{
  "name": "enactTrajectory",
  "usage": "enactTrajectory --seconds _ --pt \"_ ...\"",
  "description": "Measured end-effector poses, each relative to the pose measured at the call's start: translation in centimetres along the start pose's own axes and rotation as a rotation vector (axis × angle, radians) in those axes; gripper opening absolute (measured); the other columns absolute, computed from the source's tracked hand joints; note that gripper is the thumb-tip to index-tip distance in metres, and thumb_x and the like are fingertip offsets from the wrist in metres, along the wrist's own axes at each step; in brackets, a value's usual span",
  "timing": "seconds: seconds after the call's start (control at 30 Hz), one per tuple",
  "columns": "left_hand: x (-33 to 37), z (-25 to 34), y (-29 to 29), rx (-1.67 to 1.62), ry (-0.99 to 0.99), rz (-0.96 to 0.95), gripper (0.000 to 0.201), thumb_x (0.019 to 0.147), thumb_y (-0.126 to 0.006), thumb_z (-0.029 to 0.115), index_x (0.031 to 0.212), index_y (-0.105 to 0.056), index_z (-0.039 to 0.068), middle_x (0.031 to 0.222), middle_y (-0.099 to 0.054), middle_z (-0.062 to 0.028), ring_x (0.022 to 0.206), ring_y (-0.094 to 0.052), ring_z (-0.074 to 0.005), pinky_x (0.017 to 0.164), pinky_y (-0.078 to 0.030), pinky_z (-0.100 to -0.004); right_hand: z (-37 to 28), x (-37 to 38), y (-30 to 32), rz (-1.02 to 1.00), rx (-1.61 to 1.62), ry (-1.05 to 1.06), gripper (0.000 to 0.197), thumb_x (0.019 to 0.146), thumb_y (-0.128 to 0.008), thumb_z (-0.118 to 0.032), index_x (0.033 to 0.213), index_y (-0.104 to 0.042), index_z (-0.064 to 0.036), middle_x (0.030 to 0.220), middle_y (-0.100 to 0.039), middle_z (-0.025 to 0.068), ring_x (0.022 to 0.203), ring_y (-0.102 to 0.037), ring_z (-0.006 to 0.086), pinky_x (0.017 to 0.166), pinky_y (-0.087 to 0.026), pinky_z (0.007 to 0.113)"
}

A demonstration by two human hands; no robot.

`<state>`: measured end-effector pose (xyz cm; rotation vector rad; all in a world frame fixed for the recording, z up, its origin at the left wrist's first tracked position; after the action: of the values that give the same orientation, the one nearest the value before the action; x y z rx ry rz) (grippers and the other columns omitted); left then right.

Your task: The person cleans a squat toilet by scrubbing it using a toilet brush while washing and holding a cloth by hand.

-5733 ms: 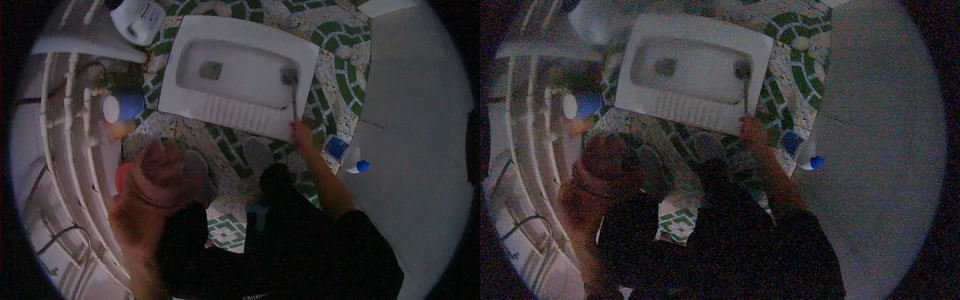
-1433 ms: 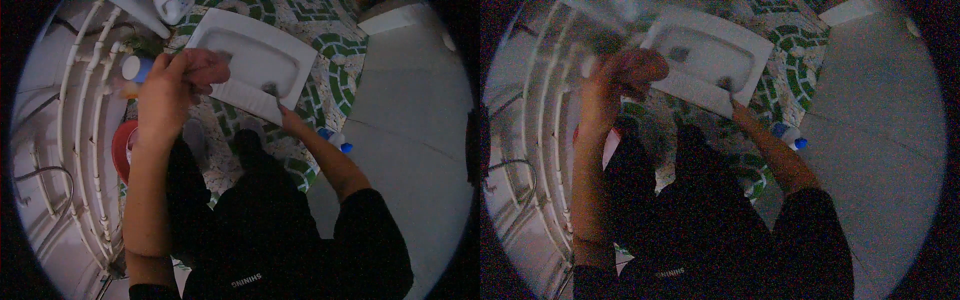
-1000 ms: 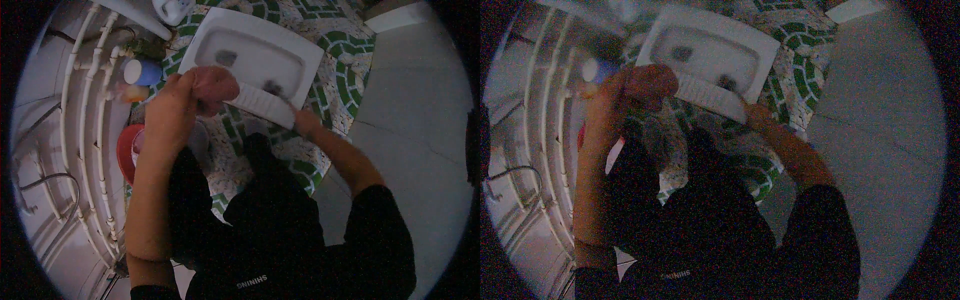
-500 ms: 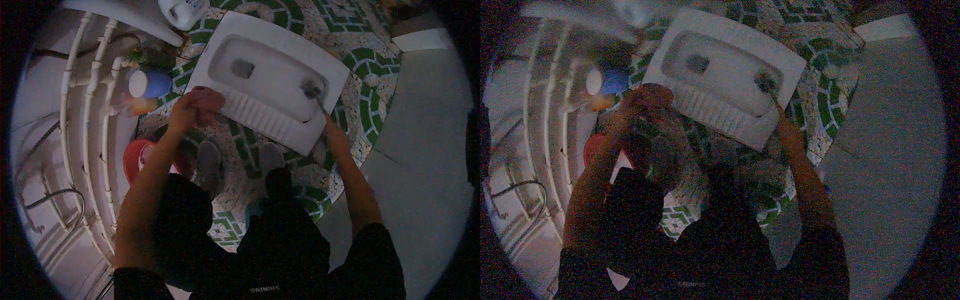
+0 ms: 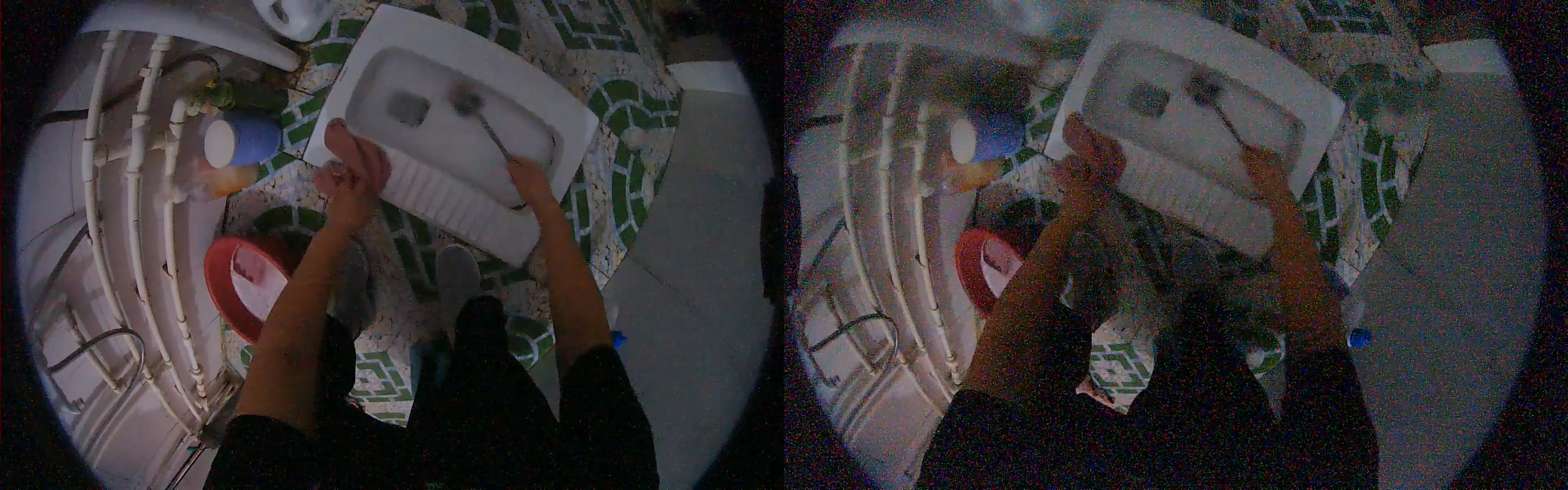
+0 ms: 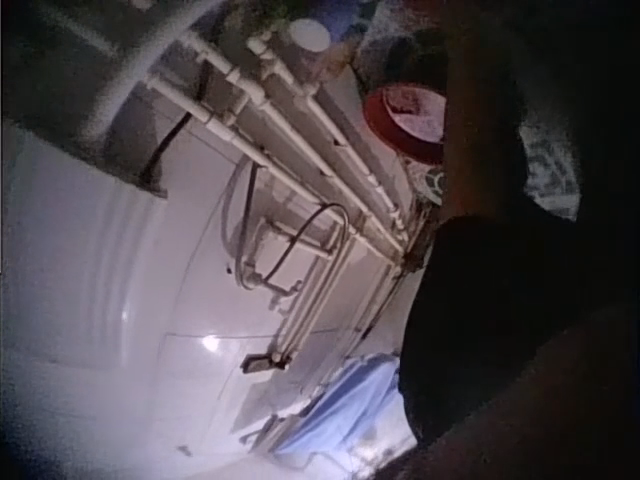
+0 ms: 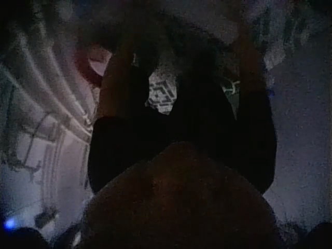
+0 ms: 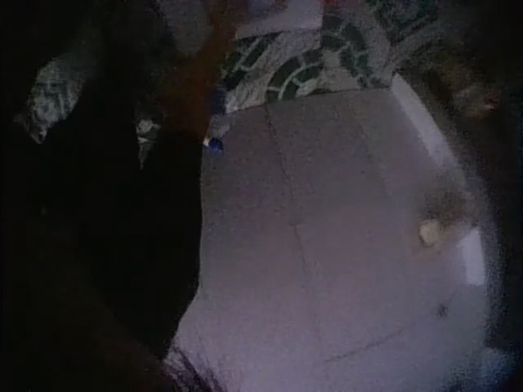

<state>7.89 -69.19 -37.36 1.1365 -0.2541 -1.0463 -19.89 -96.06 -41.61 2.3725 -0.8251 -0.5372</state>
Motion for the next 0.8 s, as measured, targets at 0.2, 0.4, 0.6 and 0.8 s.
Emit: enactTrajectory --seconds 0.2,0.4,0.6,0.8 --pt "-0.3 -3.1 0.6 0.467 -0.312 0.084 0.056 0.065 -0.061 0.017 0.117 -0.045 0.008 0.119 -0.04 -0.0272 0.115 -0.035 -0.0412 0.095 -0.031 -0.049 -3.4 -9.6 1.7 0.127 0.756 -0.976 0.026 0.073 -0.067 -0.033 0.076 -0.061 -0.0079 0.054 -0.04 -0.0043 0.044 -0.036 0.0078 0.04 -0.028 0.023" --pt "1.5 -0.2 0.2 0.375 -0.323 -0.244 0.052 0.064 -0.06 0.019 0.114 -0.047 0.008 0.114 -0.043 -0.0257 0.109 -0.038 -0.0416 0.092 -0.032 -0.0504 -4.0 7.3 -7.9 0.039 0.454 -0.188 0.026 0.07 -0.069 -0.024 0.06 -0.055 -0.0039 0.05 -0.047 0.0033 0.042 -0.043 0.0157 0.041 -0.034 0.03" --pt "2.2 -1.6 -2.2 0.177 -0.011 -0.372 0.047 0.067 -0.059 0.022 0.109 -0.049 0.003 0.119 -0.042 -0.0254 0.112 -0.037 -0.0441 0.093 -0.033 -0.0509 -4.8 7.4 -8.6 -0.041 0.041 -0.502 0.044 0.071 -0.052 -0.042 0.053 -0.052 -0.0024 0.053 -0.051 0.0074 0.048 -0.048 0.0191 0.05 -0.041 0.036" --pt "0.7 -0.4 0.0 0.588 -0.605 0.113 0.05 0.068 -0.055 0.018 0.116 -0.047 0.005 0.122 -0.04 -0.0253 0.116 -0.033 -0.0435 0.1 -0.025 -0.0496 1.8 -17.3 2.5 0.305 0.648 -0.796 0.02 0.073 -0.067 -0.025 0.067 -0.053 -0.0122 0.054 -0.04 -0.0054 0.045 -0.034 0.0068 0.04 -0.025 0.021"
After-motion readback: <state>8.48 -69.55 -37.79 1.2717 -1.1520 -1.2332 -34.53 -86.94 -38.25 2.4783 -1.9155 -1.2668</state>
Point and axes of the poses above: each hand's wrist, its own x-axis towards the middle knuckle, its own y-axis out of the back of the hand, z = x × y, the point moved 3 cm from there along x, towards the middle knuckle
